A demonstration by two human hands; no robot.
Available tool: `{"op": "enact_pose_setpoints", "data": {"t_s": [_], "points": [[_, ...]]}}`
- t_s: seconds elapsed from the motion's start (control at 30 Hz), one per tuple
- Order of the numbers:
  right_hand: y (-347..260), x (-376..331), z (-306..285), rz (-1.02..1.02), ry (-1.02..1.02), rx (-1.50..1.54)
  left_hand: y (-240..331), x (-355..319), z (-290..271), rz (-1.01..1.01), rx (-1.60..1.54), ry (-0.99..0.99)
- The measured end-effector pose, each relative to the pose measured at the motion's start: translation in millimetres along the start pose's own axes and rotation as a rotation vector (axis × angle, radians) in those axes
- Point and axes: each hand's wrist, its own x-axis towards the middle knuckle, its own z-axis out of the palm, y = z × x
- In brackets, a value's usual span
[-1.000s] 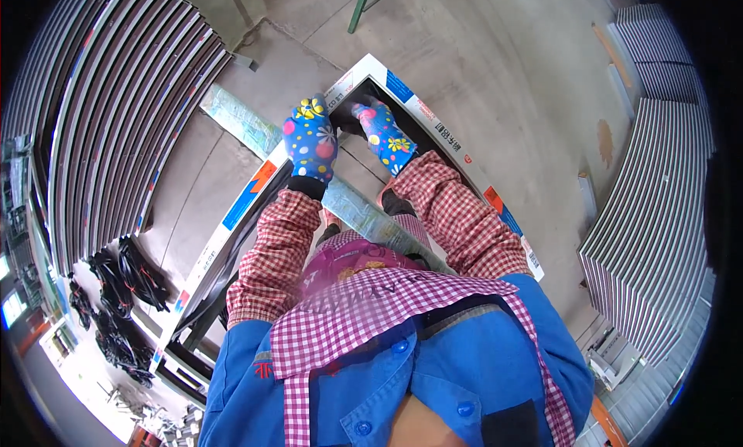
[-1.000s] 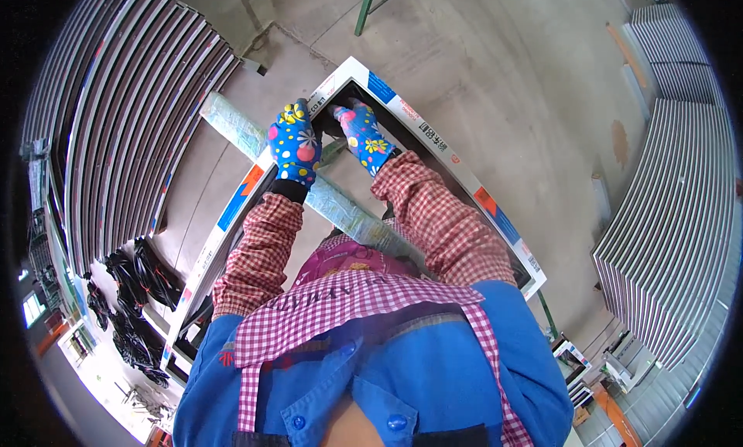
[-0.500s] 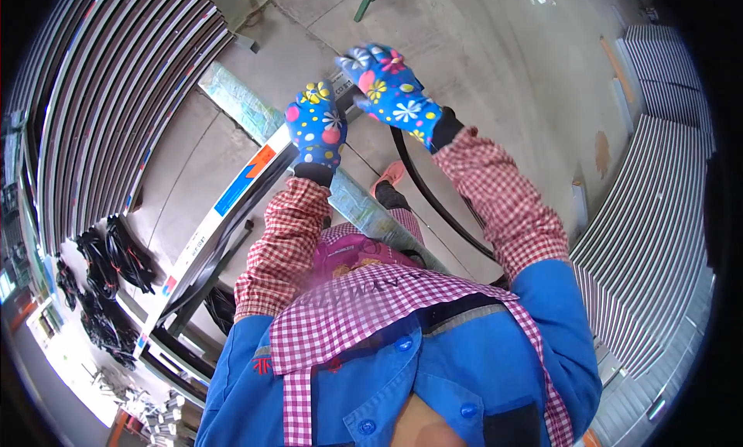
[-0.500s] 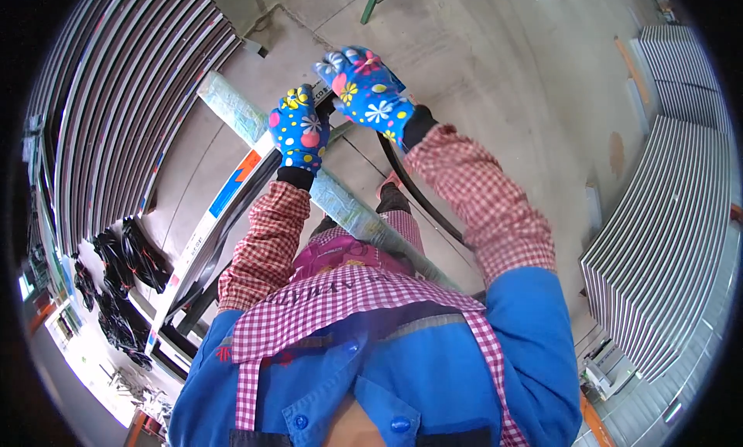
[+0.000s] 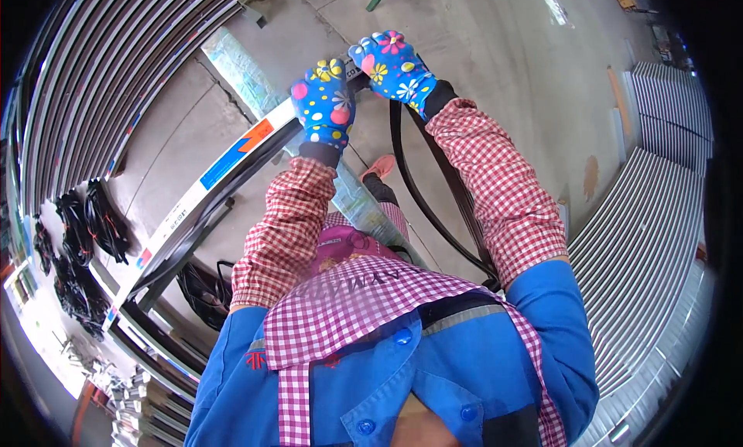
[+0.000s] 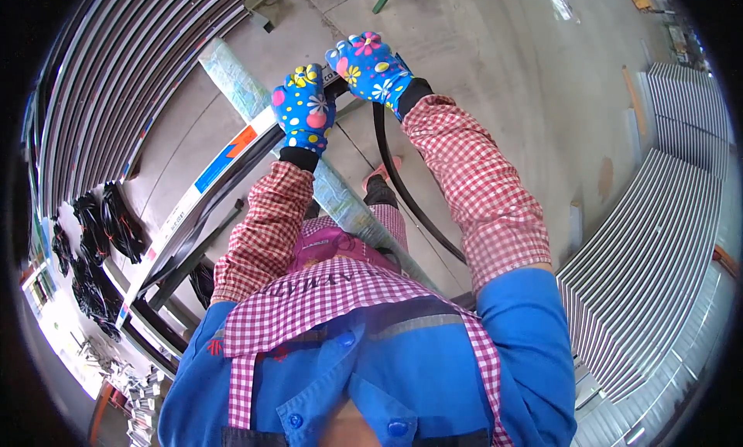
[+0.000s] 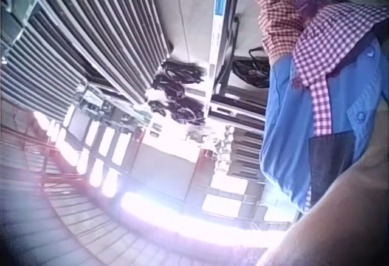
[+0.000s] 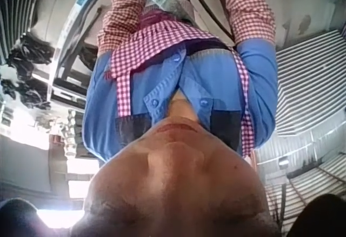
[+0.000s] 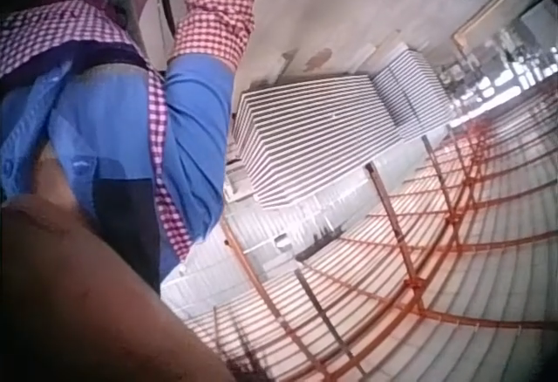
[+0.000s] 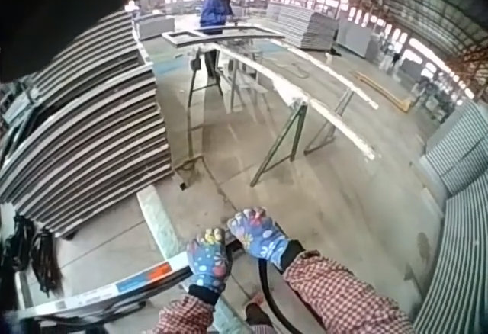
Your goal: Assembling aluminum window or door frames by joining metal sections and inserting rubber seals.
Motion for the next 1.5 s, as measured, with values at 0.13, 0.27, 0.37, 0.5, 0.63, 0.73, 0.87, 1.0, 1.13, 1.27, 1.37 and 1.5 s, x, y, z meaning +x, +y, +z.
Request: {"op": "enact_pose_setpoints", "data": {"t_s": [0.13, 0.27, 0.37, 0.5, 0.63, 0.73, 0.87, 1.0, 1.13, 1.27, 1.37, 1.5], "points": [[1.0, -11.1, 1.0, 0.031, -0.001, 0.061, 2.8, -9.2, -6.2, 0.068, -0.147, 0.053], [13.3, -49.9, 3.0, 0.345, 0.266, 0.161, 24.6, -61.2, 0.9, 0.151, -0.51, -0.019], [4.9, -80.9, 2.6, 0.603, 0.24, 0.297, 45.4, -76.1, 55.3, -0.282, -1.007, -0.302], [-1.7, -116.8, 6.3, 0.685, 0.24, 0.498, 64.3, -53.0, 52.6, -0.238, -0.924, -0.357], [-5.1, -113.5, -1.5, 0.743, 0.23, 0.589, 76.5, -44.5, 62.2, -0.223, -1.066, -0.281], [-2.4, -115.6, 1.0, 0.727, 0.196, 0.557, 83.7, -43.3, 67.3, -0.344, -1.221, -0.343], [-2.9, -115.1, -1.3, 0.745, 0.182, 0.658, 84.9, -36.5, 56.3, -0.53, -1.35, -0.483], [-2.4, -118.2, 0.3, 0.714, 0.196, 0.681, 87.3, -30.1, 43.4, -0.55, -1.402, -0.524], [-4.9, -121.1, -1.3, 0.717, 0.177, 0.707, 85.4, -37.3, 49.2, -0.628, -1.524, -0.49], [-4.2, -128.9, 4.7, 0.709, 0.173, 0.735, 89.8, -39.0, 49.1, -0.644, -1.492, -0.424], [-7.1, -131.8, 7.1, 0.697, 0.188, 0.685, 89.8, -34.7, 55.1, -0.669, -1.552, -0.484], [-17.3, -134.5, -1.9, 0.711, 0.209, 0.676, 67.4, -7.5, 58.8, -0.657, -1.826, -0.516]]}}
